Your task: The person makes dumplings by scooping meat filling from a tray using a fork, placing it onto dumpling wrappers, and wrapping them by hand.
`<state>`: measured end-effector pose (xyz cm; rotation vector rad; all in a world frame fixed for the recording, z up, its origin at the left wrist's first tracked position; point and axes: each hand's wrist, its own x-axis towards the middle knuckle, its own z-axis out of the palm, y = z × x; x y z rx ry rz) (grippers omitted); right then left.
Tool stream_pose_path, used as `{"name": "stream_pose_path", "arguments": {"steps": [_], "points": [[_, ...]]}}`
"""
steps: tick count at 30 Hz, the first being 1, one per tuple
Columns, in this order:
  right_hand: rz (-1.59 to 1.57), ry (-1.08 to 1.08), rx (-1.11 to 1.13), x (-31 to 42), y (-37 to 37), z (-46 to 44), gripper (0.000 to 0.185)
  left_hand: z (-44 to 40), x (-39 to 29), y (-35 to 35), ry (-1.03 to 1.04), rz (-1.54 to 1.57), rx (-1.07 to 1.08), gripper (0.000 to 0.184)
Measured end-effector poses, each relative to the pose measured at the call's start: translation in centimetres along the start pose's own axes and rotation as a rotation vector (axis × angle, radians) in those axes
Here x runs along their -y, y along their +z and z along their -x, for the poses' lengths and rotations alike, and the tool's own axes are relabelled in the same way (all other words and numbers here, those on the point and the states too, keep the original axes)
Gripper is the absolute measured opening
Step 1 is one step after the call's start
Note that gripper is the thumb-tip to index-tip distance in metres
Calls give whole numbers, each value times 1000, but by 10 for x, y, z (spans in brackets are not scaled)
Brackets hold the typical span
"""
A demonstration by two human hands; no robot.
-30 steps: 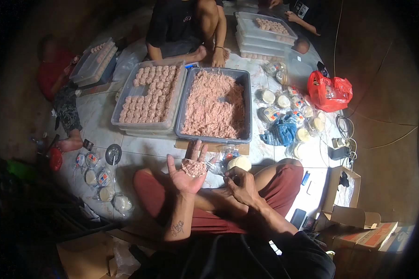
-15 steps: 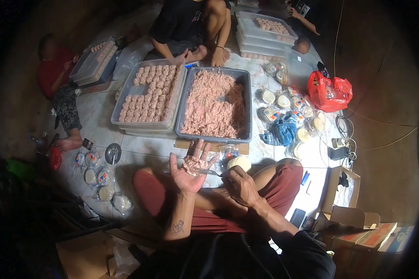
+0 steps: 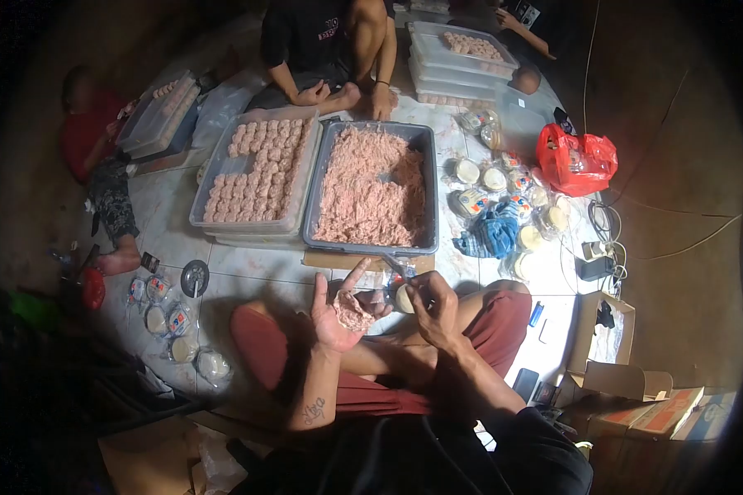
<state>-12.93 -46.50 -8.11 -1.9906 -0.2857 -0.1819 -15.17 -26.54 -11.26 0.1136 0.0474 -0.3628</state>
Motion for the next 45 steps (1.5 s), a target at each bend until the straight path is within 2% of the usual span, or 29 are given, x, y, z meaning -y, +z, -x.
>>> {"name": "stream_pose_path", "arguments": {"steps": [1,3,5,7,9,11,12,15,17,18,19,22,23,25,27,29,31,32,33,35,36,39,41,43,45], "points": [[2,-2,-3,-7,6,-1,9,0,1,2,-20,12,52,95],[-23,-263,72,-24,18,-3,11,1,3,7,-31,21,0,97],[55,-237,42,-37,27,-5,11,1,5,10,-51,13,114,98],[209,-193,-7,-49,33,-8,11,4,4,2,-75,23,123,99],[236,-124,-31,-47,34,-18,10,6,3,-8,-106,31,123,100],[269,-55,-54,-48,31,-30,9,5,4,-15,-118,100,241,99],[219,-27,-62,-49,28,-36,14,2,3,-17,-119,101,243,99],[100,80,-130,-45,22,-50,23,-3,2,-24,18,211,-133,89],[236,-48,-185,-49,15,-50,24,-5,0,-37,32,97,-124,86],[374,29,-95,-58,13,-42,26,-5,-1,-38,36,29,-208,86],[378,35,-97,-66,10,-28,26,-5,0,-40,39,-40,-293,86],[555,173,6,-77,-5,5,29,-6,-4,-36,113,11,-278,86],[517,54,-96,-87,-12,16,26,-1,-3,-37,142,87,-247,86],[499,141,71,-42,-35,12,25,-3,-2,-43,101,-21,-285,83],[388,151,58,-20,-42,8,24,-8,2,-43,-9,111,-118,78],[267,162,54,1,-39,8,23,-15,8,-39,88,218,-174,76],[49,9,65,21,-28,8,24,-19,9,-35,177,135,11,74],[2,-117,80,15,-17,13,25,-22,7,-32,172,142,-110,75],[77,-100,171,5,-3,20,27,-22,8,-25,177,138,-106,75],[137,-64,294,3,7,34,23,-21,10,-14,181,-114,-169,78],[204,-64,403,3,-1,27,21,-18,4,-22,161,-123,-298,83],[178,-158,403,15,-19,11,32,-8,-5,-28,81,-84,-240,88],[195,-221,377,-4,-19,13,35,-8,-5,-23,20,-128,-236,94],[283,-297,496,-12,-27,6,39,-6,-9,-8,-101,-87,-213,96],[379,-251,557,5,-32,3,41,-3,-14,-19,-99,-92,-205,96]]}}
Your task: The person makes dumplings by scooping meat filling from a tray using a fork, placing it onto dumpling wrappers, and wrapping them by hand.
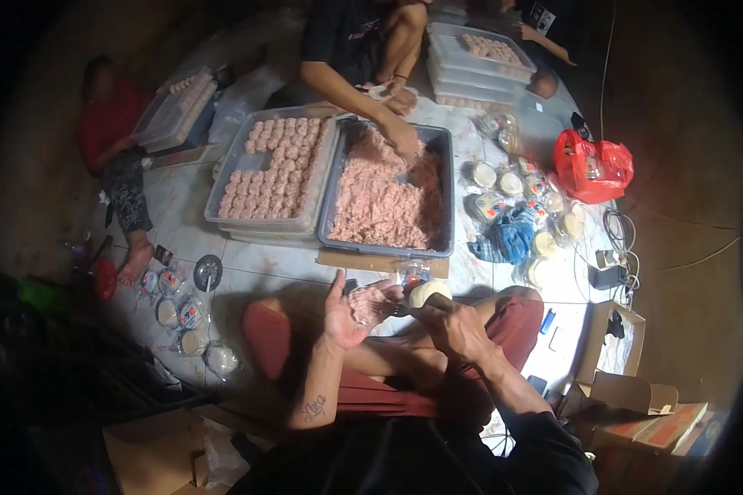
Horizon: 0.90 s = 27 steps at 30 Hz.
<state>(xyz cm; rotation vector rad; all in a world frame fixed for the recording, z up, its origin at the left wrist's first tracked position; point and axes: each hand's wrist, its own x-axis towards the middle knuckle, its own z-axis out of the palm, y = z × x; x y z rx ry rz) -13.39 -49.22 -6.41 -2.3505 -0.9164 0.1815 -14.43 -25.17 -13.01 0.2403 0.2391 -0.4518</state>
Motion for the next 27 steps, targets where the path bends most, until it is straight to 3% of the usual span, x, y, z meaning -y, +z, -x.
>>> {"name": "stream_pose_path", "arguments": {"steps": [2,4,6,8,10,11,12,13,14,15,16,18,19,20,22,23,24,25,26,27], "points": [[-202,-28,-165,-2,11,1,40,-8,5,-2,-34,-44,13,93],[-125,-56,-106,-5,19,3,30,-9,8,6,-51,-48,-7,90],[-253,-50,-206,-6,19,2,21,-13,4,9,130,-334,-157,86],[-365,3,-279,-4,29,0,14,-6,3,11,182,-392,-204,80],[-918,426,-402,2,44,-7,18,-4,3,16,83,-636,-212,74],[-859,456,-285,3,39,-13,21,-5,6,15,22,-690,-246,67],[-860,457,-286,3,39,-17,21,-13,10,9,173,-1056,-226,67],[-1038,502,-145,4,39,-19,21,-21,9,-14,189,-1169,-173,70],[-1214,545,3,7,42,-20,21,-12,3,-2,118,-1078,-132,72],[-1276,486,-17,15,42,-21,20,-3,-2,10,45,-989,-99,73],[-1279,490,-15,19,39,-20,20,17,-17,62,-105,-692,-74,73],[-1376,389,-72,28,28,-22,22,20,-29,59,-216,-629,-104,67],[-1369,364,-45,35,15,-23,20,11,-19,47,-71,-1149,172,56],[-1368,359,-41,40,9,-26,20,8,-10,22,15,-1251,222,49],[-1013,293,-152,46,2,-33,23,0,19,-35,25,-878,28,37],[-947,289,-229,48,-1,-33,24,-5,26,-47,52,-835,5,33],[-875,303,-305,37,5,-28,22,-3,20,-22,166,-1289,138,29],[-896,329,-394,29,9,-24,21,-1,14,5,395,-1938,199,26],[-916,350,-487,24,10,-22,21,2,7,32,676,-2351,191,22],[-798,287,-560,22,6,-21,22,8,6,48,674,-2024,24,17]]}}
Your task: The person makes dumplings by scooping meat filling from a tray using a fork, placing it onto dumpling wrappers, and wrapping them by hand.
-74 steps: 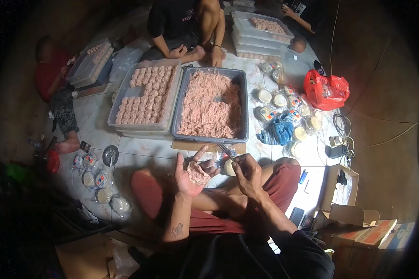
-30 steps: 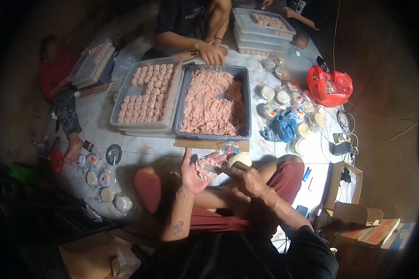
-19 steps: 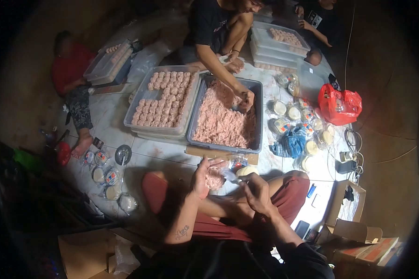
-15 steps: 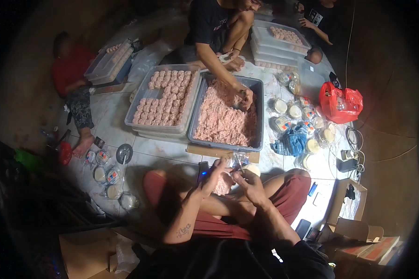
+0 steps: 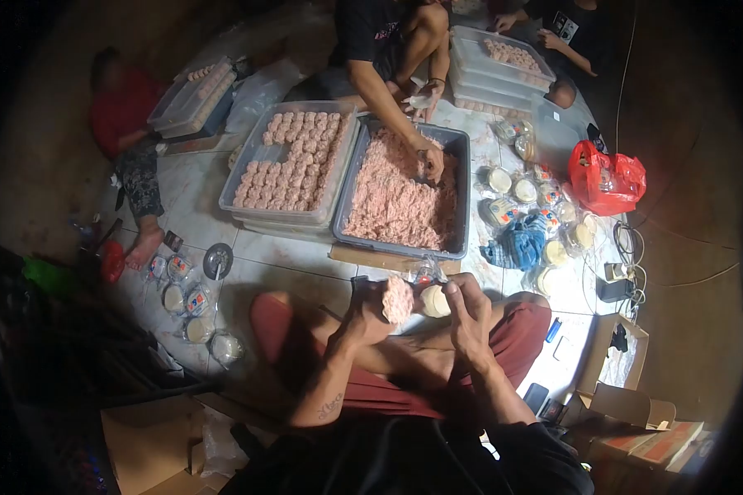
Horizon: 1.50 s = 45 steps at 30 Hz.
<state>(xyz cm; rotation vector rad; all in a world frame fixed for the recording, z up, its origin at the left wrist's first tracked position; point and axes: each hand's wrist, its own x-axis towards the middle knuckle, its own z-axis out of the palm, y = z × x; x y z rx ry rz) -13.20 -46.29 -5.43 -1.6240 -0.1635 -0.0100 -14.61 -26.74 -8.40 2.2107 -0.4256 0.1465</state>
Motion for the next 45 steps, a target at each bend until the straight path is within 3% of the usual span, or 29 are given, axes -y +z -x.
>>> {"name": "stream_pose_path", "arguments": {"steps": [1,2,4,8,11,13,14,15,17,18,19,21,23,25,29,31,32,33,35,36,38,39,41,43,45], "points": [[6,-1,-4,-4,-3,3,22,-2,-8,-5,-166,280,-130,15],[-130,165,69,-15,-5,7,21,-9,-11,-4,-170,219,-242,19],[-308,400,170,-43,-6,20,17,-14,-14,-7,-287,319,-195,25],[-545,464,219,-67,-1,37,15,-14,-13,-5,-284,477,-129,38],[-507,418,282,-58,-3,28,15,-13,-17,-2,-225,379,-197,34],[149,-84,371,-34,-4,15,15,-10,-7,1,-124,315,-142,36],[305,-214,388,-34,-11,10,15,-7,-1,5,-27,251,-88,38],[305,-212,385,-30,-17,7,15,-8,6,11,-26,252,-85,38],[382,-281,323,-21,-24,1,15,-14,10,15,146,179,-328,40],[426,-286,251,-21,-27,2,12,-15,7,12,148,180,-328,40],[428,-287,251,-23,-27,5,12,-13,2,10,21,278,-351,39],[53,118,138,-35,-22,17,17,-15,-15,1,-238,474,-391,37],[-80,135,129,-45,-18,29,20,-16,-14,1,-232,432,-410,37],[-222,364,243,-48,-16,38,20,-16,-13,0,-221,343,-446,39],[-372,393,272,-48,-5,43,20,-14,-11,-9,-259,599,-286,36],[-378,395,280,-48,-2,41,21,-8,6,-7,-160,312,-262,37],[-386,397,288,-48,-1,40,21,-8,-2,-12,-295,277,-228,39],[-386,396,292,-50,-1,40,21,-8,-8,-15,-296,276,-232,39],[-473,435,350,-51,-1,38,21,-10,-18,-15,-314,602,-344,40],[-473,437,351,-50,2,37,21,-9,-15,-11,-315,601,-345,40],[-124,62,312,-44,10,33,15,-5,-5,0,-104,539,-222,41],[-123,65,310,-41,6,28,15,-4,0,2,-70,504,-131,45],[376,-281,403,-36,-5,17,15,-1,5,-2,-155,231,-85,49],[518,-258,416,-27,-10,17,15,-5,0,2,-154,193,-191,49],[316,-198,189,-33,-10,22,13,-11,-10,2,-154,162,-296,50]]}}
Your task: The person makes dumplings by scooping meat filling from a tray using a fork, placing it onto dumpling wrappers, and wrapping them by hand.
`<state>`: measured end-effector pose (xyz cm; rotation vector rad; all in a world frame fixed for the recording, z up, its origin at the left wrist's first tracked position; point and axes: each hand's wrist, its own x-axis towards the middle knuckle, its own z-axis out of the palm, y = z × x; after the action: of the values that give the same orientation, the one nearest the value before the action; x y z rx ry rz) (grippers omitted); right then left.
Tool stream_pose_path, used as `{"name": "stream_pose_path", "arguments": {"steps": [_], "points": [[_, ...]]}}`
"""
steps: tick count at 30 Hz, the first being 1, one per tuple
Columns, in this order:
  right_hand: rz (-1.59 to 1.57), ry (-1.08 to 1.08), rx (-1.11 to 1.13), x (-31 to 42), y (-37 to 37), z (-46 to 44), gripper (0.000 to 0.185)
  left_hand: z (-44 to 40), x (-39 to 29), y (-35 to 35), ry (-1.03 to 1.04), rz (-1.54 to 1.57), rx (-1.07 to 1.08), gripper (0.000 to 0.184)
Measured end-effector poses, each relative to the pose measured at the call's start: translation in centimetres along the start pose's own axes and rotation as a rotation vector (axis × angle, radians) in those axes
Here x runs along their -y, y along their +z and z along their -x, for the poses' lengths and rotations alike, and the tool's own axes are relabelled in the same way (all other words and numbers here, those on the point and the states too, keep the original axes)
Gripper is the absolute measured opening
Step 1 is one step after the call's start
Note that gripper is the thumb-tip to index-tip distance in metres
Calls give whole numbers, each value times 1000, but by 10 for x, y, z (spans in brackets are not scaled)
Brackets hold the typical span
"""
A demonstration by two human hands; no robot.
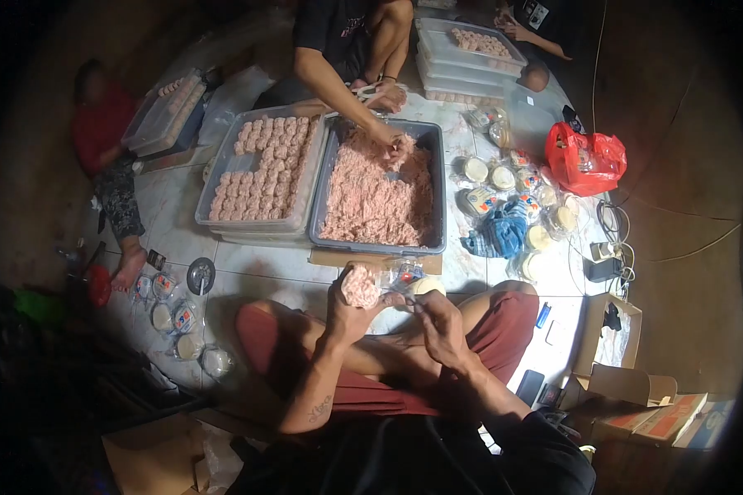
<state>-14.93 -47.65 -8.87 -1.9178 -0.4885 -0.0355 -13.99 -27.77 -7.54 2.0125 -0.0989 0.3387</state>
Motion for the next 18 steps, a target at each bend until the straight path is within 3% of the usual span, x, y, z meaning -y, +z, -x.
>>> {"name": "stream_pose_path", "arguments": {"steps": [2,4,6,7,8,11,14,16,18], "points": [[-169,87,-81,-4,3,8,14,-4,-8,0,-13,357,-96,52],[-450,378,1,-6,-1,16,20,-2,15,-11,-94,355,12,52],[-570,413,14,-10,5,24,22,-13,17,-22,2,-138,381,48],[-574,432,35,-11,7,27,22,-12,13,-23,-228,-65,391,45],[-577,446,51,-12,9,26,22,-14,11,-22,-222,-68,393,45],[-657,467,45,-11,13,28,22,-7,10,-22,-277,358,227,46],[-727,479,54,-14,17,24,22,-8,5,-18,-159,184,55,52],[-736,494,62,-14,19,25,22,-10,0,-23,-210,118,107,55],[-811,520,120,-10,20,25,23,-8,-4,-23,-205,283,147,55]]}}
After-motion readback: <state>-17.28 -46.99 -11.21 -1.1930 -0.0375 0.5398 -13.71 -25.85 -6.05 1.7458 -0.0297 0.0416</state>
